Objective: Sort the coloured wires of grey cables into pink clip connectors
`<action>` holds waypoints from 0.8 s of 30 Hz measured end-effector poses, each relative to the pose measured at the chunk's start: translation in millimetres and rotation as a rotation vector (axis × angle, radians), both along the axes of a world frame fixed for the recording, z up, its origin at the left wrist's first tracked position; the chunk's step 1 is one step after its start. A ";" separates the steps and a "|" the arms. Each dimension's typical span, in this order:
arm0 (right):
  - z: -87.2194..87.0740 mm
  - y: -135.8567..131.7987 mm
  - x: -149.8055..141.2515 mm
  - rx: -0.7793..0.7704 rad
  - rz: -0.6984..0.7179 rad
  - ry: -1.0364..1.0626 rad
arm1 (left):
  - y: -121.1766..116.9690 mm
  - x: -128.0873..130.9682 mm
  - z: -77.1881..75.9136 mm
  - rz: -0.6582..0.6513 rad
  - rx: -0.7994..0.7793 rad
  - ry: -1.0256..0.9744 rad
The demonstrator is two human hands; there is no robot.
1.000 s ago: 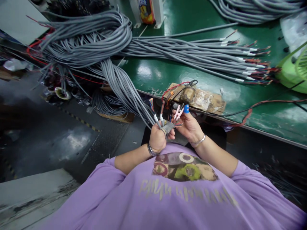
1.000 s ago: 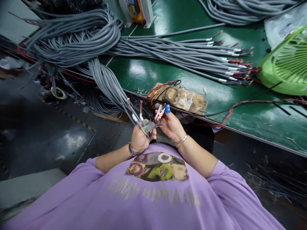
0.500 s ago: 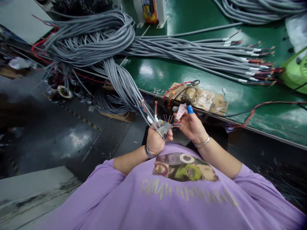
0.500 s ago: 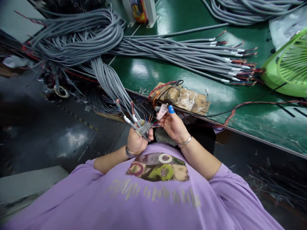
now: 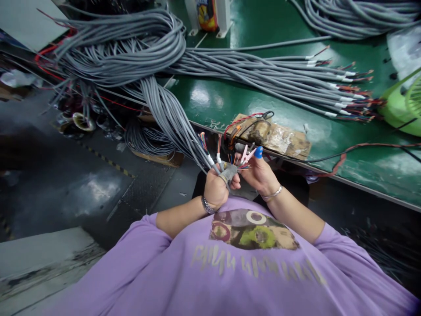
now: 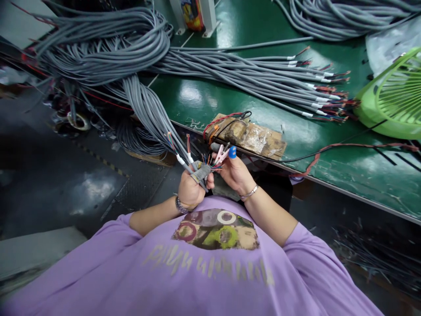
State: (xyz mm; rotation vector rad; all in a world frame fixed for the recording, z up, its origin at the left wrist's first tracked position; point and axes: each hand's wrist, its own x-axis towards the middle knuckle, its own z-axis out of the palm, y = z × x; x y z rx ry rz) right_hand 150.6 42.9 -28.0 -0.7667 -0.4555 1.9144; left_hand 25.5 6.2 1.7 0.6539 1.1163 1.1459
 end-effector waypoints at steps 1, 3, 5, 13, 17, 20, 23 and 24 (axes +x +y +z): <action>0.0 0.7 0.1 0.004 0.012 0.020 | 0.2 0.1 -0.5 0.002 0.000 0.002; -0.3 2.1 0.5 0.032 -0.017 0.062 | 0.4 0.4 -0.8 0.005 0.000 0.004; -1.1 3.5 0.7 0.033 -0.062 0.085 | 0.4 0.9 -0.3 0.000 0.000 0.006; -11.6 4.8 0.2 0.020 -0.122 0.126 | -2.8 -1.8 -2.2 -0.019 -0.001 0.037; -13.0 0.4 5.4 0.096 -0.077 0.098 | -7.0 -6.5 -4.8 -0.029 0.005 0.020; -10.2 -3.3 11.3 0.128 -0.027 0.028 | -9.4 -9.4 -3.8 -0.018 0.000 0.016; -7.9 -6.4 17.3 0.123 0.013 -0.010 | -9.8 -10.4 -2.1 -0.021 -0.005 0.016; -7.7 -7.3 19.2 0.122 0.028 -0.013 | -9.5 -10.3 -1.8 -0.027 -0.004 0.015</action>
